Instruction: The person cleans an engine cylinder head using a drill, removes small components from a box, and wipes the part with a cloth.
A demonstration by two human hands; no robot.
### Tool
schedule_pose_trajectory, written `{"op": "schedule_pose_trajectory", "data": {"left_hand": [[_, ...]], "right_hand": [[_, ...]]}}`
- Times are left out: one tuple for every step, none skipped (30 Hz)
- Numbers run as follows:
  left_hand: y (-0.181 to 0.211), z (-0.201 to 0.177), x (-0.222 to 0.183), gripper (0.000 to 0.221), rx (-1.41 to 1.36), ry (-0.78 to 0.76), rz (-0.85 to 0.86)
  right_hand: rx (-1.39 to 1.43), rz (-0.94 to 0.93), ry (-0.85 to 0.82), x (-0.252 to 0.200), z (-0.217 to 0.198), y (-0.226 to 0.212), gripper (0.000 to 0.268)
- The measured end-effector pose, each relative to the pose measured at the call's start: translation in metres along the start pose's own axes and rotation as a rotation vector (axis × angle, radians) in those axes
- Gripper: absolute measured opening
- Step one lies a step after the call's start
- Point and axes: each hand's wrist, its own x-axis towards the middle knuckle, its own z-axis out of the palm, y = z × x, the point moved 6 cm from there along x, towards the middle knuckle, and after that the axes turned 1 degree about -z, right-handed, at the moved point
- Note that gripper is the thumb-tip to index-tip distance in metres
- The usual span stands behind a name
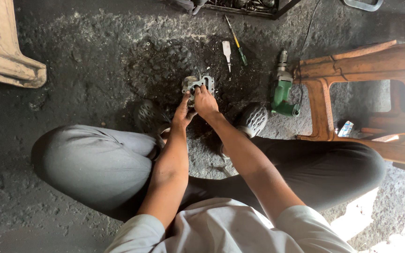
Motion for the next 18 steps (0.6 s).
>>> {"op": "schedule_pose_trajectory", "data": {"left_hand": [[-0.0007, -0.0005, 0.0009, 0.077, 0.002, 0.002, -0.004], [-0.0012, -0.0015, 0.0017, 0.075, 0.005, 0.005, -0.007], [-0.0017, -0.0023, 0.0023, 0.074, 0.008, 0.008, -0.011], [-0.0016, -0.0022, 0.0022, 0.073, -0.006, -0.005, -0.001], [-0.0014, -0.0016, 0.0015, 0.072, -0.02, -0.018, 0.009], [-0.0008, 0.0001, 0.0012, 0.07, -0.032, -0.035, 0.019], [-0.0011, -0.0007, -0.0003, 0.07, -0.021, -0.023, 0.013], [-0.0002, -0.0006, -0.0012, 0.07, -0.011, -0.014, 0.009], [0.0005, -0.0004, -0.002, 0.07, 0.0, -0.004, 0.005], [0.001, -0.0001, -0.0031, 0.071, 0.003, -0.001, 0.008], [0.0014, 0.0, -0.0039, 0.072, 0.007, 0.002, 0.01], [0.001, 0.0002, -0.0044, 0.073, 0.009, 0.006, 0.012], [0.0009, 0.0009, -0.0039, 0.075, 0.01, 0.006, 0.014], [0.001, 0.0008, -0.0034, 0.077, 0.011, 0.008, 0.015], [0.0008, 0.0003, -0.003, 0.078, 0.013, 0.01, 0.017], [0.0003, -0.001, -0.0024, 0.08, 0.026, 0.025, 0.009], [-0.0003, -0.0023, -0.0019, 0.082, 0.039, 0.04, 0.001], [-0.0009, -0.0035, -0.0019, 0.084, 0.052, 0.055, -0.007]], "right_hand": [[-0.001, 0.003, -0.002, 0.0001, 0.0008, 0.0004, 0.03], [-0.002, 0.005, -0.004, 0.0001, 0.0016, 0.0002, 0.03], [0.001, 0.0, 0.004, -0.0002, 0.0012, 0.0002, 0.029], [0.004, -0.006, 0.011, -0.0011, 0.0007, 0.0002, 0.028], [0.007, -0.012, 0.019, -0.0022, 0.0004, -0.0002, 0.027], [0.014, -0.008, 0.018, -0.0024, 0.0007, -0.0001, 0.026], [0.022, -0.004, 0.017, -0.0027, 0.0013, -0.0003, 0.025], [0.028, -0.002, 0.018, -0.0019, 0.0011, 0.0003, 0.024], [0.028, -0.001, 0.026, -0.0015, 0.0006, 0.0009, 0.023], [0.028, -0.002, 0.033, -0.0015, 0.0008, 0.001, 0.023], [0.028, -0.003, 0.04, -0.0011, 0.0009, 0.0012, 0.022], [0.019, 0.006, 0.026, -0.0004, 0.0023, 0.0018, 0.022], [0.011, 0.016, 0.012, 0.0008, 0.0038, 0.0016, 0.021], [0.003, 0.025, -0.003, 0.0006, 0.0053, 0.0011, 0.021], [0.003, 0.019, 0.005, -0.0006, 0.0048, 0.0002, 0.021], [0.003, 0.013, 0.014, -0.001, 0.0035, -0.0003, 0.021], [0.003, 0.007, 0.023, -0.0012, 0.002, -0.0009, 0.021], [0.001, 0.006, 0.024, -0.0013, 0.0011, -0.0012, 0.022]]}}
